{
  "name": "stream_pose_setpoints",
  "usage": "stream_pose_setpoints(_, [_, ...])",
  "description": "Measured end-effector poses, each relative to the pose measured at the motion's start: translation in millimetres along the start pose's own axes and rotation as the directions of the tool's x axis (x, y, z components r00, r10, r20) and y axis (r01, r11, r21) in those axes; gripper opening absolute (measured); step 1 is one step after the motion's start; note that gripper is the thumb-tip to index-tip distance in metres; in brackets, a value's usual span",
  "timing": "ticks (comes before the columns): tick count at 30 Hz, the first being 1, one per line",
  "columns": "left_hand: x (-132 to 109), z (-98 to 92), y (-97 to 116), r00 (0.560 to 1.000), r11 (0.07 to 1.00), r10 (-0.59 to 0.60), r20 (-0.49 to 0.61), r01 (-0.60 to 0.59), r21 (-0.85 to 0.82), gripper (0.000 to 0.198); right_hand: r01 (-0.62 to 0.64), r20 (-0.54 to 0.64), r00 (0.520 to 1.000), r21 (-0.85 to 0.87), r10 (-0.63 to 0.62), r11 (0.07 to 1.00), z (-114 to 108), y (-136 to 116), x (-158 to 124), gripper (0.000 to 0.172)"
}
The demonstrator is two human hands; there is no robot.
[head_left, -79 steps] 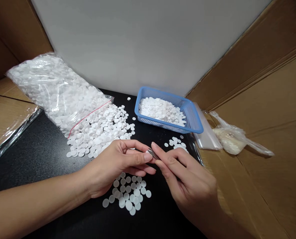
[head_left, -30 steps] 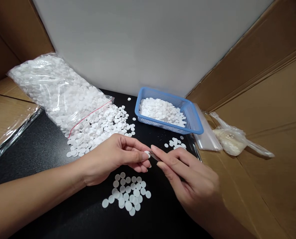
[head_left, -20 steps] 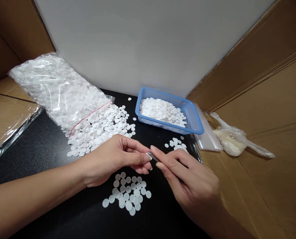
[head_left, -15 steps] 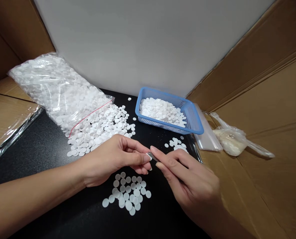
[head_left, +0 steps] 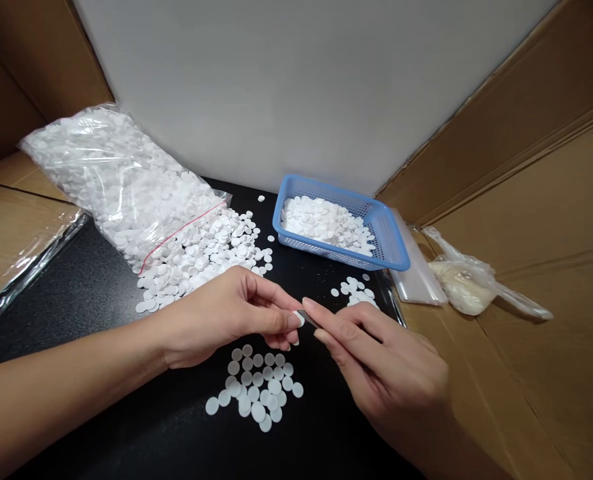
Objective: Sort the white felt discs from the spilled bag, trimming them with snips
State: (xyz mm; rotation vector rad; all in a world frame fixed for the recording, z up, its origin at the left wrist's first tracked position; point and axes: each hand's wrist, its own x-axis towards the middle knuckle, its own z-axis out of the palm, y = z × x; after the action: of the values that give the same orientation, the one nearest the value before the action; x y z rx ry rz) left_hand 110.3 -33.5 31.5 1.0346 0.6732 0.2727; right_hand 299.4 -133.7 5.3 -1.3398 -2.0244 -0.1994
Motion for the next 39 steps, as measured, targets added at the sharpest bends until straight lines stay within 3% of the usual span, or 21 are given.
stream_pose_setpoints(8, [1, -0.7, 1, 0.999, 1.0, -0.007, -0.039, 0.007, -0.002, 0.008, -0.12, -0.038, 0.992, -0.019, 0.119, 0.993, 3, 4, -2, 0.032])
stream_pose_setpoints(12, [2, -3.3, -1, 0.999, 1.0, 0.012, -0.039, -0.011, 0.018, 0.008, -0.097, -0.04, 0.994, 0.028, 0.098, 0.995, 3, 3, -3, 0.037])
stream_pose_setpoints(15, [3, -5.9, -3, 0.997, 0.994, 0.07, -0.039, -0.066, 0.087, 0.01, -0.11, -0.034, 0.993, 0.045, 0.111, 0.993, 3, 5, -2, 0.038])
stream_pose_setpoints(17, [3, -6.9, -3, 0.985, 0.962, 0.17, -0.035, -0.158, 0.221, 0.014, -0.162, -0.004, 0.987, 0.026, 0.162, 0.987, 4, 8, -1, 0.035])
stream_pose_setpoints(20, [2, -6.3, 0, 0.939, 0.837, 0.343, 0.001, -0.306, 0.453, 0.018, -0.224, 0.043, 0.973, -0.023, 0.225, 0.974, 8, 19, 1, 0.032])
stream_pose_setpoints(24, [0, -7.6, -5, 0.876, 0.647, 0.478, 0.066, -0.402, 0.648, 0.021, -0.258, 0.079, 0.961, -0.084, 0.264, 0.963, 21, 39, -1, 0.033])
stream_pose_setpoints(26, [-5, -13.1, -18, 0.817, 0.445, 0.558, 0.145, -0.442, 0.779, 0.025, -0.272, 0.124, 0.949, -0.14, 0.289, 0.952, 30, 48, -4, 0.035])
stream_pose_setpoints(29, [-18, -26.1, -47, 0.723, -0.013, 0.573, 0.386, -0.463, 0.886, 0.031, -0.266, 0.21, 0.928, -0.207, 0.308, 0.942, 43, 56, -8, 0.035])
stream_pose_setpoints(30, [-24, -30.3, -56, 0.704, -0.132, 0.557, 0.441, -0.449, 0.884, 0.031, -0.254, 0.226, 0.927, -0.214, 0.301, 0.943, 48, 57, -9, 0.034])
stream_pose_setpoints(32, [-36, -36.9, -70, 0.695, -0.283, 0.502, 0.516, -0.431, 0.857, 0.032, -0.222, 0.236, 0.933, -0.212, 0.271, 0.952, 55, 57, -10, 0.033])
stream_pose_setpoints(35, [-51, -41.6, -80, 0.691, -0.336, 0.478, 0.543, -0.428, 0.839, 0.03, -0.187, 0.241, 0.941, -0.219, 0.239, 0.958, 61, 56, -12, 0.031])
stream_pose_setpoints(39, [-57, -44.8, -84, 0.736, -0.151, 0.498, 0.458, -0.447, 0.882, 0.027, -0.159, 0.223, 0.95, -0.257, 0.219, 0.953, 60, 56, -11, 0.029])
